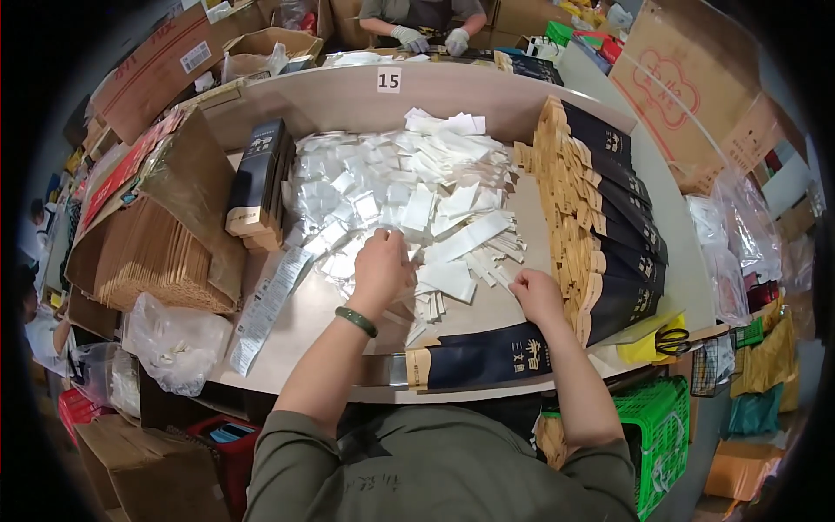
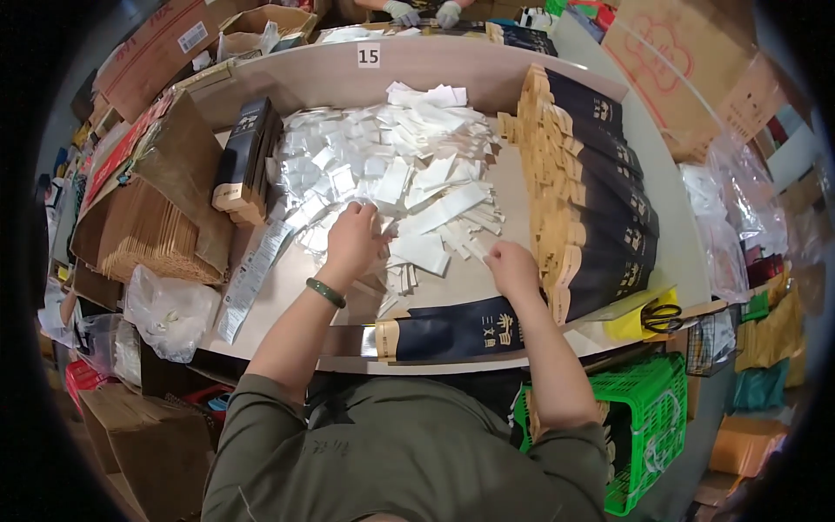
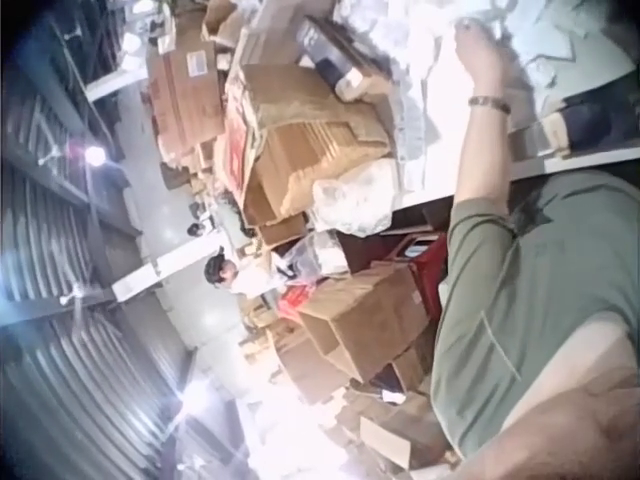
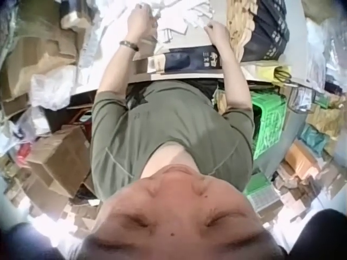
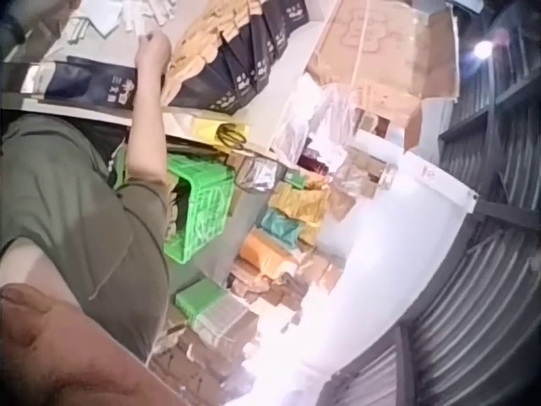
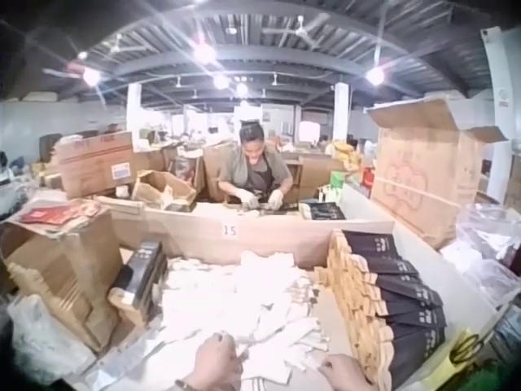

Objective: Sorting small white packets and matching them with printed labels before placing them into paper packaging.

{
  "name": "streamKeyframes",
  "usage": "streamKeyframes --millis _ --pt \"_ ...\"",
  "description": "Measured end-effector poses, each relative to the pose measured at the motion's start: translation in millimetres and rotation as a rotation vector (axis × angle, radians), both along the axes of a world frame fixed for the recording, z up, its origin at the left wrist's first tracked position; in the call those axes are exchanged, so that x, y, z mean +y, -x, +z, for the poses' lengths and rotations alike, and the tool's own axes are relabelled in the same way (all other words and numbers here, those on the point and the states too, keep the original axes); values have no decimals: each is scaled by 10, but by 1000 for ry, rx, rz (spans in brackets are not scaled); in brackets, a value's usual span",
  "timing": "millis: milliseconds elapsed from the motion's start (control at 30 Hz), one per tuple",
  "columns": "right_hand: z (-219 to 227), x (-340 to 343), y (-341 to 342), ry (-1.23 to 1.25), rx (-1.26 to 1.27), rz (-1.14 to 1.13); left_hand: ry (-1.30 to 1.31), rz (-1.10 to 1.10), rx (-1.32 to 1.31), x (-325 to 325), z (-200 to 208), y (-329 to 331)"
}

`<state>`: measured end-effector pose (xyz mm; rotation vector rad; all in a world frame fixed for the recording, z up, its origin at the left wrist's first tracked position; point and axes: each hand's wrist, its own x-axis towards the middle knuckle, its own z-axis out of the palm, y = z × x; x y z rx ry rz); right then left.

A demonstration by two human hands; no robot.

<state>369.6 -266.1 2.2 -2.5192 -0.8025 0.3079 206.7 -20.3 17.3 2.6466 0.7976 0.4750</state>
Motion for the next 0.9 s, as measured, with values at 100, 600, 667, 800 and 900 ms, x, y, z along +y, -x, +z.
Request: streamKeyframes --millis 100,600,667,800,900 --pt "76 -70 51 -124 -141 45 -57 -54 123 89 -24 98" --pt "-96 758 362 -13 -297 473 608 108 -168 -577 -178 2140" --pt "16 716 366 25 -244 478 351 120 -96 -658 -39 2010" --pt "225 773 571 -151 161 330 229 148 -77 -689 74 1868" --pt "516 891 1223 -198 199 551 93 89 -188 -362 188 2049"
